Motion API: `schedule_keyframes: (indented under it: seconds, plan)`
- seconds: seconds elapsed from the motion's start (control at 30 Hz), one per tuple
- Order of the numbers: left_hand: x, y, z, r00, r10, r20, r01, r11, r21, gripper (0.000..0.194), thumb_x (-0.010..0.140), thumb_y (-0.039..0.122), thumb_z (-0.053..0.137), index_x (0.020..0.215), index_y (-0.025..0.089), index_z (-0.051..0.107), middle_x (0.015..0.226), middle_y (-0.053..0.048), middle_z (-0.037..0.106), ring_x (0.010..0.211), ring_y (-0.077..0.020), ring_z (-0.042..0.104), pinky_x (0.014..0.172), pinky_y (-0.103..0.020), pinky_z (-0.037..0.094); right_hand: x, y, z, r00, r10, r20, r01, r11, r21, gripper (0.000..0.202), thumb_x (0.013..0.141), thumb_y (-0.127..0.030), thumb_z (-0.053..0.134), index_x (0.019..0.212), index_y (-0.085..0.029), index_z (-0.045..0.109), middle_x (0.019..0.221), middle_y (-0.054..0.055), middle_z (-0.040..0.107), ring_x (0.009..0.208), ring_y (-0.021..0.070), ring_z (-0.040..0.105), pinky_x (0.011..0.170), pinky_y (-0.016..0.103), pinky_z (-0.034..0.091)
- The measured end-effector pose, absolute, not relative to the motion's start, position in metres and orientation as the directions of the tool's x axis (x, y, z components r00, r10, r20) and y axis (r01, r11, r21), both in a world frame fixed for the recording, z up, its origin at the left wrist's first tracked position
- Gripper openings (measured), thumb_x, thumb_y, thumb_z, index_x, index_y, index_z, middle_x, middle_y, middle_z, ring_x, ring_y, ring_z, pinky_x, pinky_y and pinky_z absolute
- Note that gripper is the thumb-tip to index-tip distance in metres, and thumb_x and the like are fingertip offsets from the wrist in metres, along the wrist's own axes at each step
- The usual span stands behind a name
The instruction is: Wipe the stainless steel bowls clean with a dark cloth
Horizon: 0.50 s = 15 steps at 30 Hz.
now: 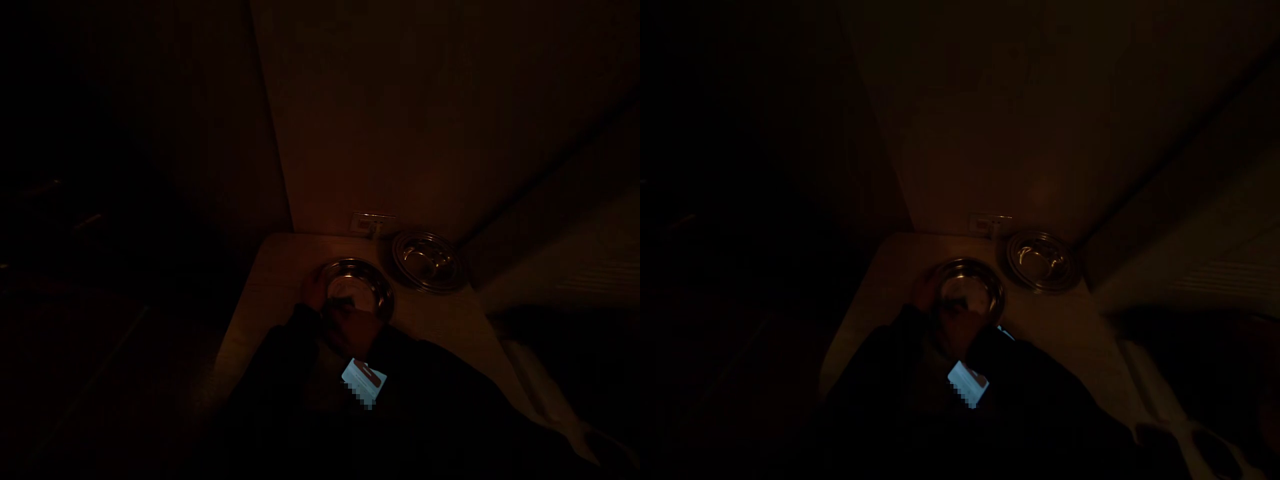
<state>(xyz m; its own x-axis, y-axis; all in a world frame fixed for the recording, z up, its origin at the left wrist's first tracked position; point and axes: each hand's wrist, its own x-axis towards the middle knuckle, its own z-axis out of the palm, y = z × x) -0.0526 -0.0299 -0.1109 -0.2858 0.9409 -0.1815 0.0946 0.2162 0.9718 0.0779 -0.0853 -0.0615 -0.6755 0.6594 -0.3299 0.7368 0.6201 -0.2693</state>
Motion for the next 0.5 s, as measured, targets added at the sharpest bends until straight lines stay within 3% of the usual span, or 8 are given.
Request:
schedule_keyframes:
  seconds: [0.2, 0.5]
  plan:
    - [-0.064, -0.022, -0.116, -0.192, 0.966, -0.173, 0.074, 0.190, 0.979, 0.028, 0.088, 0.024, 0.053, 0.103, 0.012, 0.073, 0.112, -0.011, 0.073, 0.110, -0.0248, 0.065, 0.102, -0.038, 0.045, 0.080, -0.089, -0.066, -0.663, 0.673, -0.328, 0.749, 0.604, -0.273, 0.053, 0.094, -0.035, 0.048, 0.143, -0.014, 0.041, 0.131, 0.017, 0.061, 0.119, 0.0293, 0.058, 0.086, 0.037, 0.051]
    - [-0.067, -0.023, -0.131, -0.191, 0.962, -0.195, -0.053, 0.189, 0.981, 0.033, 0.085, 0.034, 0.056, 0.106, 0.013, 0.072, 0.114, -0.012, 0.072, 0.107, -0.0245, 0.067, 0.098, -0.039, 0.049, 0.105, -0.101, -0.068, -0.645, 0.678, -0.353, 0.760, 0.617, -0.204, 0.046, 0.096, -0.030, 0.044, 0.140, -0.014, 0.047, 0.123, 0.020, 0.066, 0.112, 0.0322, 0.062, 0.084, 0.042, 0.052]
